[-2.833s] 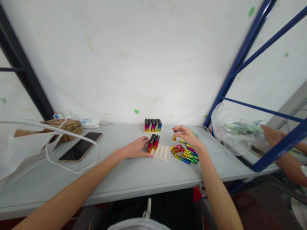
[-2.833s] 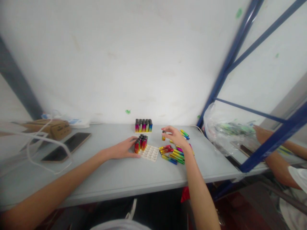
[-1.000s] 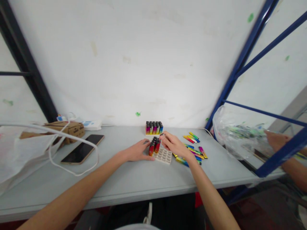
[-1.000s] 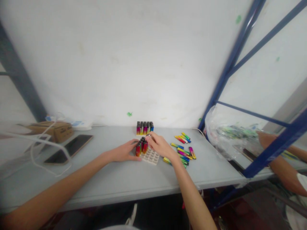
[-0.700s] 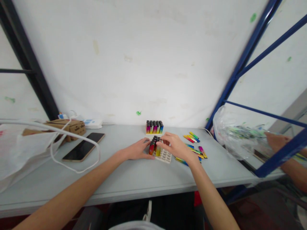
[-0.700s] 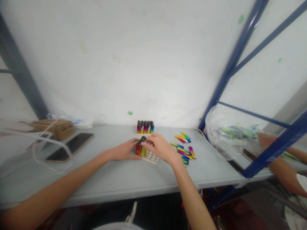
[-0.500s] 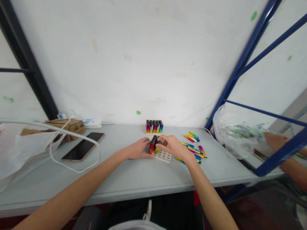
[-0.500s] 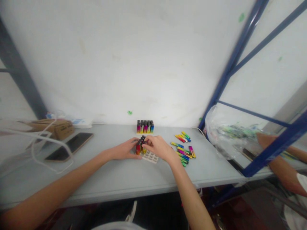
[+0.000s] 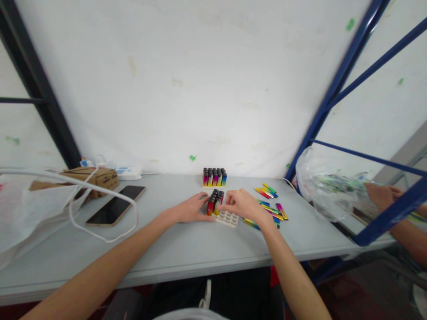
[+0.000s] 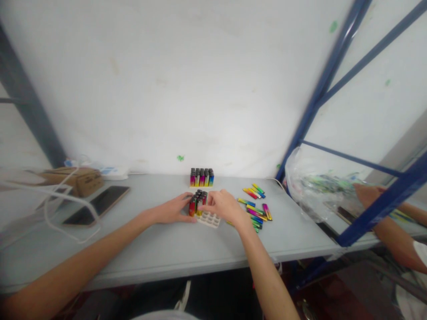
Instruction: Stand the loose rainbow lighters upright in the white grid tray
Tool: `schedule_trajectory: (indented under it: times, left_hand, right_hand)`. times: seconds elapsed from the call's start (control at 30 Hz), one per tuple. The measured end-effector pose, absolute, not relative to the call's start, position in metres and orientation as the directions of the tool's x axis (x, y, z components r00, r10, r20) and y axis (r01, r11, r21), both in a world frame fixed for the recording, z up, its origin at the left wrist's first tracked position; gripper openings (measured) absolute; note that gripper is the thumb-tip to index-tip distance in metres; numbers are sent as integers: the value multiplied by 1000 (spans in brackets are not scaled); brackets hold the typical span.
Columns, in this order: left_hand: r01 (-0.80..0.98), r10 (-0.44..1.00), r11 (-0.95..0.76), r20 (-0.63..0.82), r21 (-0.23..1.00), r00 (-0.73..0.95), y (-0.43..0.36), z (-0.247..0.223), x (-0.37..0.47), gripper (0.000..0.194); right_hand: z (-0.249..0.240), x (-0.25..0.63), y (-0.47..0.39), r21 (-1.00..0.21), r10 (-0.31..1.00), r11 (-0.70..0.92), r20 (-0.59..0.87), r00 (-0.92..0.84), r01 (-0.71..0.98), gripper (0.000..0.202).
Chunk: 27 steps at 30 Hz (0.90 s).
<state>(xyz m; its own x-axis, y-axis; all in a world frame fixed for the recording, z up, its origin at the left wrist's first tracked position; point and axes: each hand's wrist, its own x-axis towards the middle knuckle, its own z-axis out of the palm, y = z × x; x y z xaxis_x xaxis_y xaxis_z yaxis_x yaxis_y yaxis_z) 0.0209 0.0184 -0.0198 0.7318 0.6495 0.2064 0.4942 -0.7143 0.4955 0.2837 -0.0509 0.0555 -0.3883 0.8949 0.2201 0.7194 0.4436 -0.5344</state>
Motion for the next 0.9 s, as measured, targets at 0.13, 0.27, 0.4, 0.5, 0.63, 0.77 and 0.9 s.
schedule_trajectory:
  times: [0.13,0.27,0.4,0.5,0.63,0.77,0.9]
  left_hand:
    - [486,645,-723,227,490,730,19,-19,21,86]
    - [479,633,-736,237,479,737,20,-18,22,87]
    - [504,648,-722,210,474,732,20,-18,21,88]
    - [506,654,-718,213,479,726,20,-18,20,89]
    - [506,654,-718,213,478,726,19,-18,20,89]
    - [498,650,-719,215,484,729,18,-17,21,84]
    - [502,652,-716,208,486,729,18,-16,22,84]
  right_hand:
    - [66,315,-49,-535,901,431,215,-377,727,33]
    - [72,366,-42,-462,941,328,236,-242,824,19]
    - [64,416,-28,-352,968,191,223,-116,917,17]
    - [49,440,-17,-255,959,95,283,-20,962,19]
    - [25,452,-8,-212,927,-8,364,87,977,21]
    - [11,452,-6,-238,962,21,268,45,971,17]
    - [9,451,-3,-295,973,42,230,29,955,11]
